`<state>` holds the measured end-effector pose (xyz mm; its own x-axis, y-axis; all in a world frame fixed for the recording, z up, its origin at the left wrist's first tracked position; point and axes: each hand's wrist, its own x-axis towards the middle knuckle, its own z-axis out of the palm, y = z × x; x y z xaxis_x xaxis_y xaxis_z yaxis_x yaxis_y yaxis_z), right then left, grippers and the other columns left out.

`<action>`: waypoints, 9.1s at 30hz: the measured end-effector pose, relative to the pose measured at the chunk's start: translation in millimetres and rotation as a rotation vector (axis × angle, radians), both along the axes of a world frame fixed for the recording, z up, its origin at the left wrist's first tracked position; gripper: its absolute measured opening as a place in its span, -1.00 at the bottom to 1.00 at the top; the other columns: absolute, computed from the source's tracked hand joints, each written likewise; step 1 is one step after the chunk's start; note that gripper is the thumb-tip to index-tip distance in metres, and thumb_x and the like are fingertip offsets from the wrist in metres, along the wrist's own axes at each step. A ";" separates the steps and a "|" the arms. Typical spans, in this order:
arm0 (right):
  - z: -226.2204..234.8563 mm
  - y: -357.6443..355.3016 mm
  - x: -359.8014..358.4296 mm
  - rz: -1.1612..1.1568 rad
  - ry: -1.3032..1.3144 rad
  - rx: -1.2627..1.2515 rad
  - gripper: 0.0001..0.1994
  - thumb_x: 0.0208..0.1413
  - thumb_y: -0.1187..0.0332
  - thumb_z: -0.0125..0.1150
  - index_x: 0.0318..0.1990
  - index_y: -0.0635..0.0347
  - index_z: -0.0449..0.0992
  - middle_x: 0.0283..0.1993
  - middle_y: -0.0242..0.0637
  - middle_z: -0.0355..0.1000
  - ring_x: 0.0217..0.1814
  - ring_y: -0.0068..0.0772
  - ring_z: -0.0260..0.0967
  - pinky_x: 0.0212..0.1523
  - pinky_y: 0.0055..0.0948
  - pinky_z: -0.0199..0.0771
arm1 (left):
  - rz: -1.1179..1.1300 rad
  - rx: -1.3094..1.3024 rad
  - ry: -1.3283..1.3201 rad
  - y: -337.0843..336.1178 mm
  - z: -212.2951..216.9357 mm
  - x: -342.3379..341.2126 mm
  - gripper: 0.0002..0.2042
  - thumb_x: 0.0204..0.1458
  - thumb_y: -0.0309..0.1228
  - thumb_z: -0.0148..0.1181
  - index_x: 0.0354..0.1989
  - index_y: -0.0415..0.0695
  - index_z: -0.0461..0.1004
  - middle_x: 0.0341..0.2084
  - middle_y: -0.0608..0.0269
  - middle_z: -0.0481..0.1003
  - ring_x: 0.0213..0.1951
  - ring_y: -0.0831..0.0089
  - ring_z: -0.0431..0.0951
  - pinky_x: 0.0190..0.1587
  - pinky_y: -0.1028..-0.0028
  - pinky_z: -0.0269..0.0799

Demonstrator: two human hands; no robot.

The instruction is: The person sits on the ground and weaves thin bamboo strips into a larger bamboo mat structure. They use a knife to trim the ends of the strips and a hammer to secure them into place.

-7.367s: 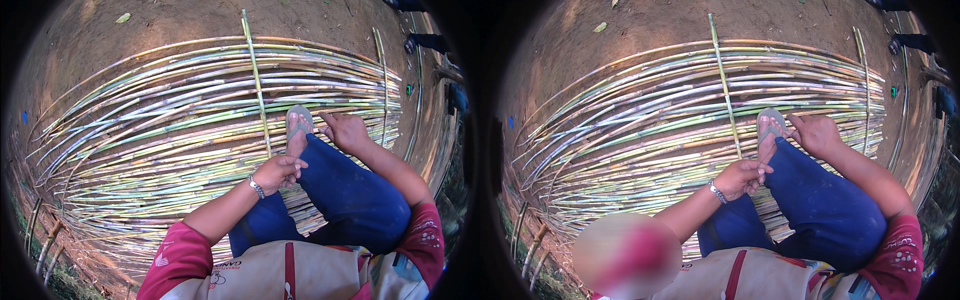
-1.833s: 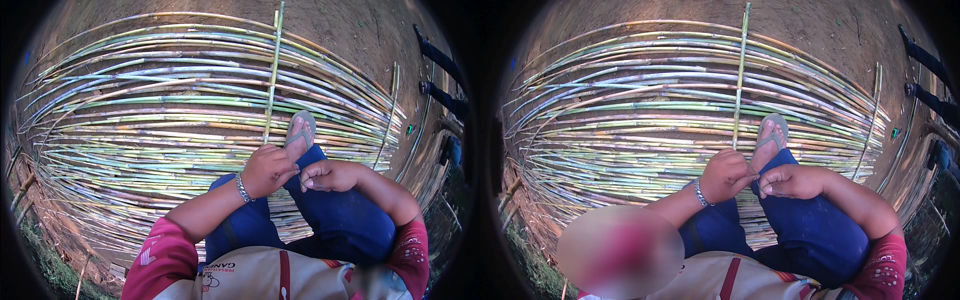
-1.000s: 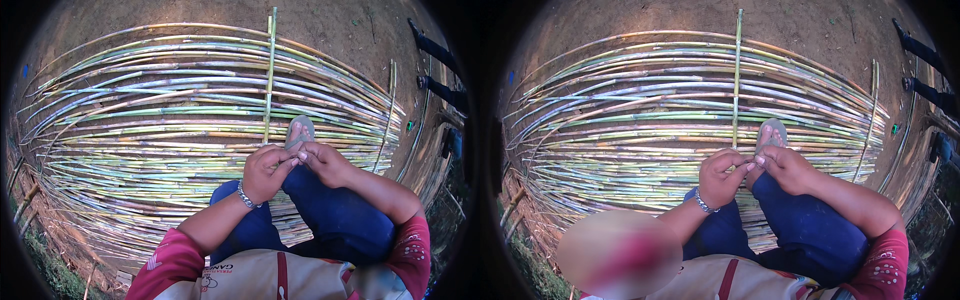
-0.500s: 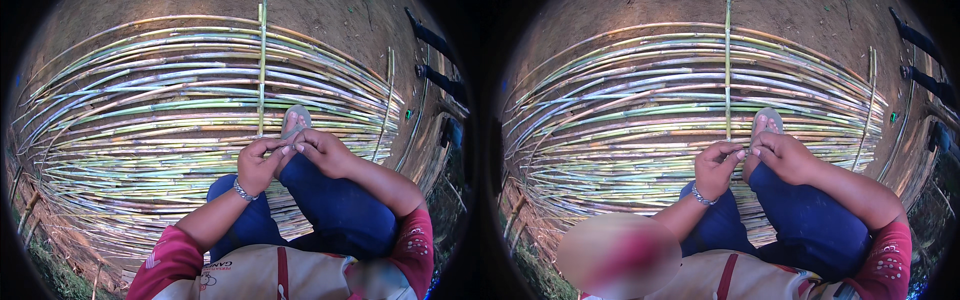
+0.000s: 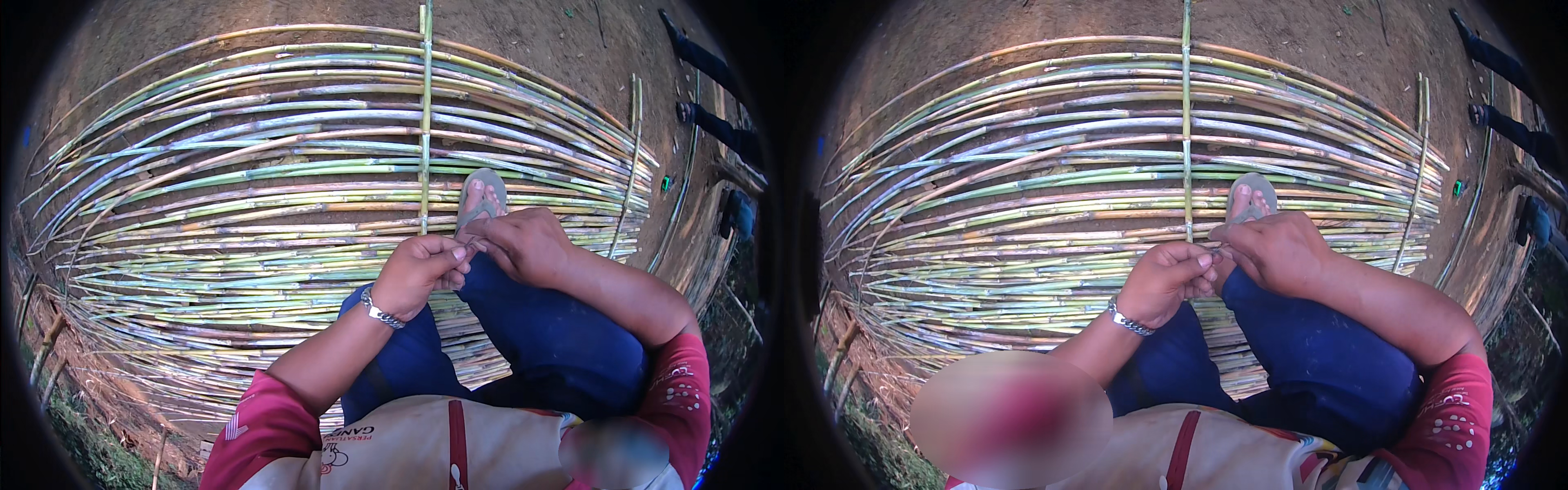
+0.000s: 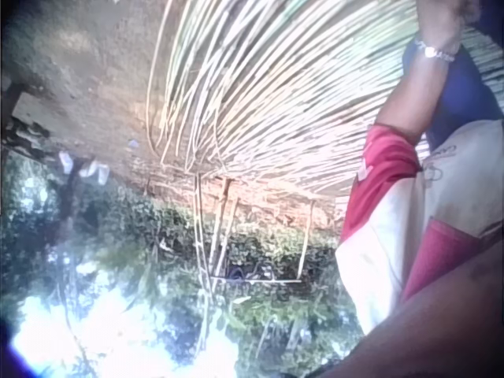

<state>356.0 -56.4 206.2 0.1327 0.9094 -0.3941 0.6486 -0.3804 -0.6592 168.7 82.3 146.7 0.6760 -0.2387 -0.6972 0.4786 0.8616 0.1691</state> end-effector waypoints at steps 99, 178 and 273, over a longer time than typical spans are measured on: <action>-237.6 31.5 -62.3 -1.225 -0.168 -0.448 -0.75 0.20 0.25 0.30 -0.35 0.29 0.66 -0.31 0.00 0.64 -0.25 -0.02 0.61 -0.09 -0.13 0.51 | -0.192 1.842 -0.049 26.4 -173.1 7.7 -0.89 0.13 -0.33 0.26 -0.35 0.02 0.70 -0.37 0.35 0.64 -0.13 0.31 0.53 0.18 0.16 0.22; -211.3 43.3 -82.6 -1.219 -0.091 -0.131 -0.87 0.17 0.40 0.21 -0.34 0.26 0.59 -0.20 0.01 0.50 -0.09 0.13 0.47 -0.02 0.01 0.47 | -0.655 1.206 -0.013 209.2 -202.1 328.9 -0.47 0.05 -0.06 0.39 0.01 -0.29 0.61 -0.01 0.03 0.57 0.01 0.28 0.49 0.11 0.36 0.35; -213.4 32.1 -73.8 -1.116 -0.184 -0.232 -0.85 0.16 0.38 0.20 -0.37 0.16 0.67 -0.14 -0.07 0.55 -0.09 0.04 0.55 -0.01 -0.10 0.53 | -0.893 1.676 -0.088 163.7 -157.0 300.4 -0.54 0.05 -0.19 0.31 -0.02 -0.36 0.64 -0.13 -0.21 0.66 -0.07 0.03 0.70 0.04 0.20 0.57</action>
